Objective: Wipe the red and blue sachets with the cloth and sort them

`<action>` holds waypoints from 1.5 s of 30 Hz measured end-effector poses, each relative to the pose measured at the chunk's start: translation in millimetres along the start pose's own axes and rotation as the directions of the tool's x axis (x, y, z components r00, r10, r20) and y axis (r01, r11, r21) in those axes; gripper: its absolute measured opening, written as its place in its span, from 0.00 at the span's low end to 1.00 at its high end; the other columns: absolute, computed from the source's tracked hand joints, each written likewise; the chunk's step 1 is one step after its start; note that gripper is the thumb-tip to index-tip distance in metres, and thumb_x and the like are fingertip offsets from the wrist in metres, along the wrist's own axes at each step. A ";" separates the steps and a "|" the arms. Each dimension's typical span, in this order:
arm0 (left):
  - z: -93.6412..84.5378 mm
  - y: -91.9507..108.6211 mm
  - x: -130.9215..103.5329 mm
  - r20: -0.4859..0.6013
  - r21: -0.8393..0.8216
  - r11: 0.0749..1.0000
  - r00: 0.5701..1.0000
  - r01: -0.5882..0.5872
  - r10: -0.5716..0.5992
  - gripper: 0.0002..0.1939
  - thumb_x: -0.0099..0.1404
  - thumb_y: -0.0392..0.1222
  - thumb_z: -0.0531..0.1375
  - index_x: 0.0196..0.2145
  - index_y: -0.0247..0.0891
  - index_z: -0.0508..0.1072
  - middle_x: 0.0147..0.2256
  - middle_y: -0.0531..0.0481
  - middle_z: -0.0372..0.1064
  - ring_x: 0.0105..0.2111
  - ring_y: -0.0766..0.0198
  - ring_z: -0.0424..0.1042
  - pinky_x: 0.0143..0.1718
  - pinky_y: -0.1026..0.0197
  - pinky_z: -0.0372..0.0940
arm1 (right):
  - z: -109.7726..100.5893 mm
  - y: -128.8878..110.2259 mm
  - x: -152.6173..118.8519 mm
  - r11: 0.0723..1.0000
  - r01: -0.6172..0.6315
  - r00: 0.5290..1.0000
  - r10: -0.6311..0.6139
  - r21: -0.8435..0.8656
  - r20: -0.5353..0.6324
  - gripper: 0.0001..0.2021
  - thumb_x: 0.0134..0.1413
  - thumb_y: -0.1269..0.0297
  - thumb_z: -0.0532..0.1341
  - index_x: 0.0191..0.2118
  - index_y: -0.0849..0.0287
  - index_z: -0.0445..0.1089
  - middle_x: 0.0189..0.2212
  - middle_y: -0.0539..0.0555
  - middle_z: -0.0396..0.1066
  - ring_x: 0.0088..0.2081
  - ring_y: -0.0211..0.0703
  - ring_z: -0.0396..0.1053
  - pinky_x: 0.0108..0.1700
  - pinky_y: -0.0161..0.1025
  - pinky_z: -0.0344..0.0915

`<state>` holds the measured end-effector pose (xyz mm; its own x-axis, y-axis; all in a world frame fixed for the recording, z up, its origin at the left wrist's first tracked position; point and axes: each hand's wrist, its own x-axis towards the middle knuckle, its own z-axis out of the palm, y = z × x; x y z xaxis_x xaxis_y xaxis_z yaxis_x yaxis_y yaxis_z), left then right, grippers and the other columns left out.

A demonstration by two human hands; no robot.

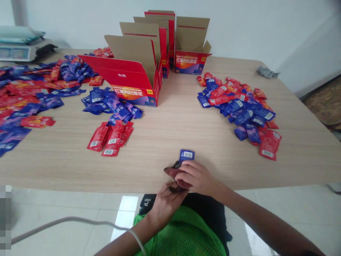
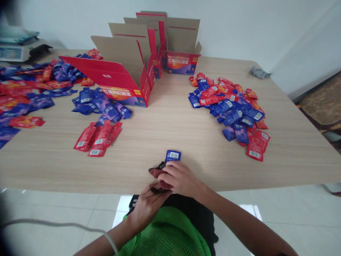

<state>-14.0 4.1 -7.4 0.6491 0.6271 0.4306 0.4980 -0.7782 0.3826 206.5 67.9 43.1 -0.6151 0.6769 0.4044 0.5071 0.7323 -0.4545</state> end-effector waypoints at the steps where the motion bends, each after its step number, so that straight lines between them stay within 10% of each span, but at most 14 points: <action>1: -0.1 -0.3 -0.3 0.004 -0.001 1.000 1.000 0.000 0.000 0.17 0.81 0.35 0.52 0.60 0.40 0.74 0.54 0.50 0.79 0.57 0.60 0.75 0.62 0.56 0.66 | 5.7 1.2 -3.3 1.000 -0.002 1.000 0.002 0.008 0.013 0.05 0.66 0.66 0.63 0.45 0.49 0.75 0.43 0.51 0.77 0.50 0.47 0.72 0.57 0.49 0.72; 12: -0.7 0.1 -2.0 0.094 0.085 0.996 0.995 -0.038 0.030 0.20 0.79 0.32 0.51 0.63 0.38 0.72 0.62 0.46 0.72 0.65 0.60 0.67 0.65 0.54 0.64 | -20.4 100.4 50.2 0.940 -0.138 0.977 0.077 -0.313 -0.197 0.05 0.65 0.67 0.64 0.45 0.52 0.76 0.43 0.56 0.76 0.50 0.51 0.72 0.54 0.50 0.71; 17: -0.9 1.9 -0.2 0.065 0.064 0.998 0.998 -0.030 0.026 0.19 0.80 0.33 0.50 0.62 0.38 0.72 0.61 0.47 0.73 0.64 0.58 0.69 0.63 0.53 0.66 | -35.9 54.0 42.4 0.973 -0.159 0.900 0.073 -0.167 -0.430 0.10 0.62 0.67 0.67 0.48 0.49 0.74 0.46 0.55 0.75 0.50 0.51 0.72 0.54 0.51 0.72; 24: -0.4 2.8 1.2 0.013 -0.010 1.000 1.000 0.024 -0.024 0.17 0.80 0.34 0.53 0.59 0.41 0.75 0.47 0.50 0.81 0.48 0.61 0.80 0.54 0.57 0.72 | 6.8 -7.1 -8.5 1.000 0.017 0.999 -0.017 -0.024 -0.032 0.04 0.66 0.68 0.64 0.44 0.52 0.74 0.42 0.51 0.77 0.48 0.46 0.73 0.55 0.46 0.73; 33: -6.3 0.5 3.0 0.069 0.058 0.997 0.997 -0.043 0.039 0.19 0.81 0.33 0.48 0.61 0.38 0.73 0.60 0.47 0.73 0.64 0.60 0.69 0.63 0.56 0.66 | -10.1 95.9 38.6 0.950 -0.125 0.983 0.079 -0.287 -0.167 0.06 0.66 0.66 0.64 0.46 0.51 0.76 0.44 0.54 0.77 0.51 0.50 0.72 0.56 0.49 0.70; 39: -23.0 6.3 14.5 0.113 0.060 0.998 0.993 -0.037 0.030 0.19 0.79 0.42 0.57 0.64 0.36 0.70 0.58 0.44 0.75 0.60 0.56 0.73 0.59 0.53 0.70 | -46.8 93.1 30.2 0.904 -0.390 0.782 0.223 -0.177 -0.582 0.07 0.64 0.61 0.67 0.47 0.52 0.75 0.45 0.55 0.76 0.49 0.50 0.73 0.55 0.48 0.69; 45: -11.9 13.3 14.7 0.158 0.217 0.976 0.987 -0.026 -0.009 0.25 0.77 0.42 0.60 0.69 0.40 0.65 0.70 0.42 0.58 0.69 0.49 0.59 0.64 0.48 0.65 | -51.7 47.6 -24.7 0.814 -0.576 0.613 0.492 0.077 -0.618 0.09 0.64 0.55 0.67 0.45 0.51 0.75 0.43 0.52 0.77 0.45 0.49 0.75 0.51 0.45 0.69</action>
<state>-4.7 3.4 13.8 0.7274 0.6206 0.2928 0.5940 -0.7831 0.1844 277.1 89.9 52.5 0.2455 0.8215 0.5147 0.7204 0.2007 -0.6639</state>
